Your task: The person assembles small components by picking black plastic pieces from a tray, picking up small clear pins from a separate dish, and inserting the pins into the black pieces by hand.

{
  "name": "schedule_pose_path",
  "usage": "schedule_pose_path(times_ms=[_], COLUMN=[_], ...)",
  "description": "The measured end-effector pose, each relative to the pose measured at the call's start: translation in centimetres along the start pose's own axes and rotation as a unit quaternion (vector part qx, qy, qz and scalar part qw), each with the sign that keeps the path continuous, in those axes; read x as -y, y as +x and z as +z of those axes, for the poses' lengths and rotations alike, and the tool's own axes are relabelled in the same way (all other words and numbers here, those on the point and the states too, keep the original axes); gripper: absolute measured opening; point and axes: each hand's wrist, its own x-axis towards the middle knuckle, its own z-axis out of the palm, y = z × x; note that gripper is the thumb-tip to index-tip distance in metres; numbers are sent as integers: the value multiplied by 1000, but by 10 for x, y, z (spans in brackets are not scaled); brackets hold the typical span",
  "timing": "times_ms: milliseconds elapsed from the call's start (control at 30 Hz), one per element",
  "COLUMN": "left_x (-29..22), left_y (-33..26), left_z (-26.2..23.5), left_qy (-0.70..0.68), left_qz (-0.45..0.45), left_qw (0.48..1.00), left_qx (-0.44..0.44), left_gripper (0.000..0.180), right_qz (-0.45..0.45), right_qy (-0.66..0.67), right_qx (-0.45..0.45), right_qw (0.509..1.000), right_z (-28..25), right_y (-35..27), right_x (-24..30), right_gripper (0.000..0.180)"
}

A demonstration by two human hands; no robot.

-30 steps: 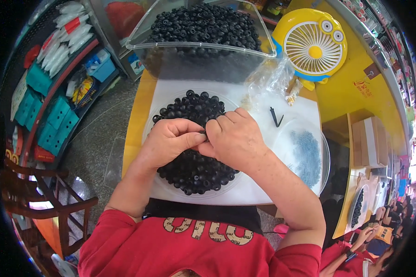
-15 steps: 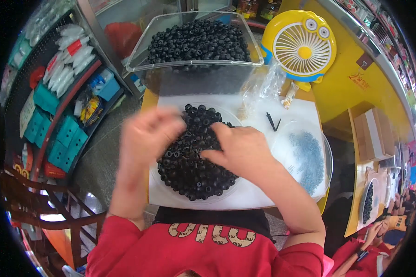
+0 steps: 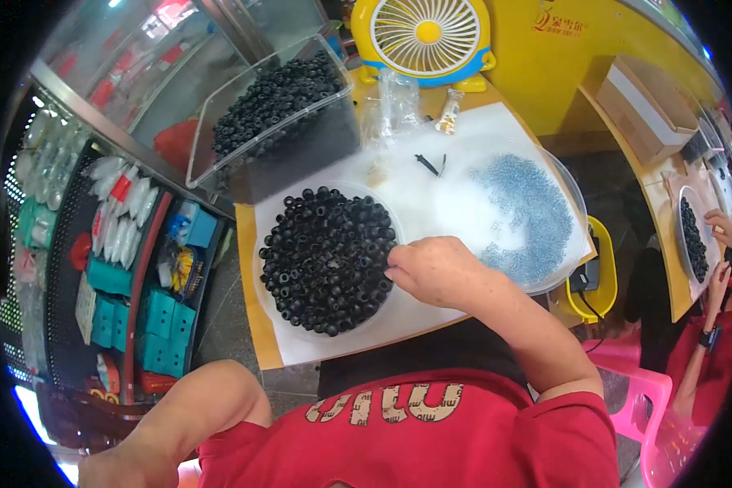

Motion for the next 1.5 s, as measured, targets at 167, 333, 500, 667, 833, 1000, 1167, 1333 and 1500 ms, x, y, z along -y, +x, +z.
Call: schedule_pose_path(times_ms=[167,333,500,667,833,1000,1167,1333,1500], left_x=[35,41,44,45,42,28,29,16,31], left_y=[11,6,10,13,12,8,10,10,-19], left_z=[1,6,5,5,6,4,9,13,4], left_qy=[-12,32,-1,-15,4,-24,1,2,142], left_qz=[38,88,40,-15,-41,-75,-39,-56,-103], left_qw=[999,995,999,1000,999,997,999,998,981], left_qx=[-32,-31,0,19,14,2,-7,27,-77], left_gripper=[16,18,24,33,34,33,32,35,29], right_qz=[-18,7,16,8,53,215,266,264,292], right_qy=[10,-4,-8,-4,-1,-8,-142,-186,-179], right_qx=[-8,9,2,3,-110,-148,-107,-84,-108], right_qw=[1000,1000,1000,1000,993,965,947,943,933], right_z=[7,5,2,5,-9,-26,-9,-10,-25], right_y=[-4,-8,-12,-14,-23,-41,-36,-30,-38], right_x=[-3,-5,-9,-11,-27,-65,-72,-67,-66], right_gripper=[21,19,20,20,18,18,15,14,14])
